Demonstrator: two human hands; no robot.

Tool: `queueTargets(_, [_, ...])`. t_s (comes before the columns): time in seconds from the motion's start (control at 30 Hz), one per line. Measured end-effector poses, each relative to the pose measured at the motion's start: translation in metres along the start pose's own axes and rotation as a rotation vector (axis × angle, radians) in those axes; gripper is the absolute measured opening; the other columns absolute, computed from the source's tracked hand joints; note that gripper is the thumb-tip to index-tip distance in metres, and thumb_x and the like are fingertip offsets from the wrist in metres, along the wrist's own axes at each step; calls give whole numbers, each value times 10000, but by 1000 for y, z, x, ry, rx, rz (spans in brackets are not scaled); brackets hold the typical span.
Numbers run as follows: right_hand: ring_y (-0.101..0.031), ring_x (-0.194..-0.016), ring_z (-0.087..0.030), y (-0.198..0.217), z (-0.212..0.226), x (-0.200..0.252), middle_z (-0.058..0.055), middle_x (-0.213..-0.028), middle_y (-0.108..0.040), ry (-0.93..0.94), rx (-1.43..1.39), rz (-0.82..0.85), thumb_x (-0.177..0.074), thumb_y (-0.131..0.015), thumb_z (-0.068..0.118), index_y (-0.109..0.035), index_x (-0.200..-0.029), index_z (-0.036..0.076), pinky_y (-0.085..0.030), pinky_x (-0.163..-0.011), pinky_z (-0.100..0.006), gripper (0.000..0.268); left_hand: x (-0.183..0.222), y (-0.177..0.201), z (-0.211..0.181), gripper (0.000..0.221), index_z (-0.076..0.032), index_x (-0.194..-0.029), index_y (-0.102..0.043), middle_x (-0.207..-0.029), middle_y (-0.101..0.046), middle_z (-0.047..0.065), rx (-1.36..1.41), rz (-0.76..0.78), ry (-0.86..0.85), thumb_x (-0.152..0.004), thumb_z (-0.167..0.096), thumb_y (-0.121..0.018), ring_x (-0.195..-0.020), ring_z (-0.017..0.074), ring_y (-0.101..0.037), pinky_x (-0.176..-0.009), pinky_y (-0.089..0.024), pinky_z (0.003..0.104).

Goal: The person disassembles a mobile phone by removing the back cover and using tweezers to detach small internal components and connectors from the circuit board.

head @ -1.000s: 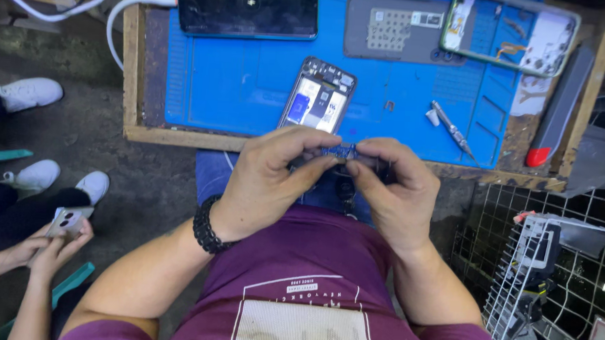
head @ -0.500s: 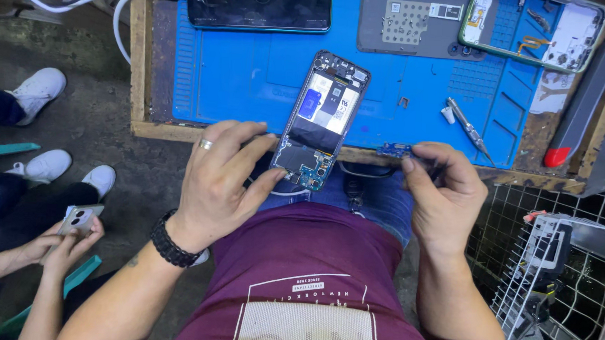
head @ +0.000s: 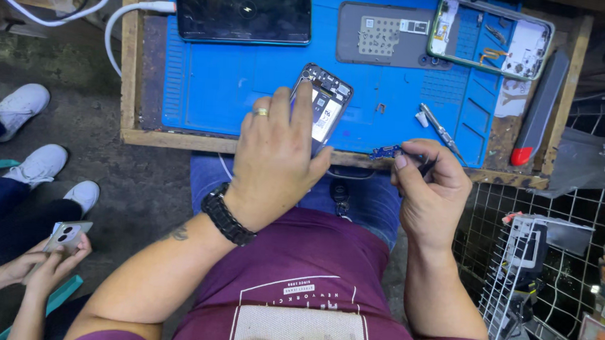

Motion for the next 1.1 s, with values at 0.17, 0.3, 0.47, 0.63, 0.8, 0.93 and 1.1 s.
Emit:
queueTargets(0.17, [-600, -716, -72, 3, -2, -9, -24, -888, -680, -142, 41, 51, -944, -710, -49, -703, -1106, -3, -447, -626, -206, 168, 0, 4, 14, 827, 65, -1427, -442, -1266, -575, 239, 117, 85, -105, -726, -188, -801, -1119, 404, -549, -954, -458, 496])
queueTargets(0.3, [-562, -715, -39, -4, 6, -37, 16, -858, -667, -162, 297, 262, -938, -715, 5, -739, -1097, 6, -434, -624, -205, 162, -3, 15, 24, 816, 58, -1436, -436, -1351, -568, 231, 194, 205, -236, -725, -138, -784, -1223, 392, -531, -1027, -425, 495])
queueTargets(0.47, [-514, -728, -27, -24, 4, -77, 41, -817, -628, -215, 416, 458, -931, -721, 62, -764, -1097, 27, -407, -632, -208, 175, -8, 17, 26, 834, 44, -1454, -427, -1346, -576, 208, 250, 338, -282, -712, -115, -774, -1248, 382, -520, -1060, -402, 487])
queueTargets(0.63, [-586, -801, -13, -47, 0, -88, 52, -883, -700, -253, 391, 625, -934, -669, 76, -754, -1070, 30, -495, -710, -206, 167, -6, 19, 24, 786, 34, -1430, -445, -1372, -575, 188, 258, 314, -323, -713, -82, -745, -1257, 371, -522, -1077, -397, 489])
queueTargets(0.8, [-553, -751, -15, -54, 4, -90, 52, -846, -679, -273, 457, 623, -948, -676, 89, -757, -1074, 30, -475, -662, -210, 161, -2, 20, 25, 774, 50, -1422, -442, -1430, -537, 198, 254, 294, -364, -720, -79, -743, -1257, 370, -508, -1070, -398, 492])
queueTargets(0.93, [-525, -722, -16, -60, 11, -92, 52, -816, -653, -231, 583, 617, -939, -679, 91, -764, -1122, 41, -457, -624, -211, 208, -3, 20, 25, 780, 47, -1417, -447, -1434, -529, 199, 243, 285, -377, -711, -86, -750, -1249, 367, -506, -1067, -397, 494])
queueTargets(1.1, [-529, -755, -27, -65, 16, -95, 40, -849, -628, -237, 580, 642, -894, -717, 96, -723, -1183, 32, -449, -636, -214, 296, -3, 21, 25, 760, 35, -1407, -457, -1428, -529, 190, 234, 281, -383, -718, -87, -755, -1254, 366, -505, -1066, -397, 493])
Point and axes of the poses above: each hand's wrist, its own x-axis away from the middle knuckle, its own y-axis out of the back of the hand, z = x × y, the point moved 5 cm from there along -x, towards the middle knuckle
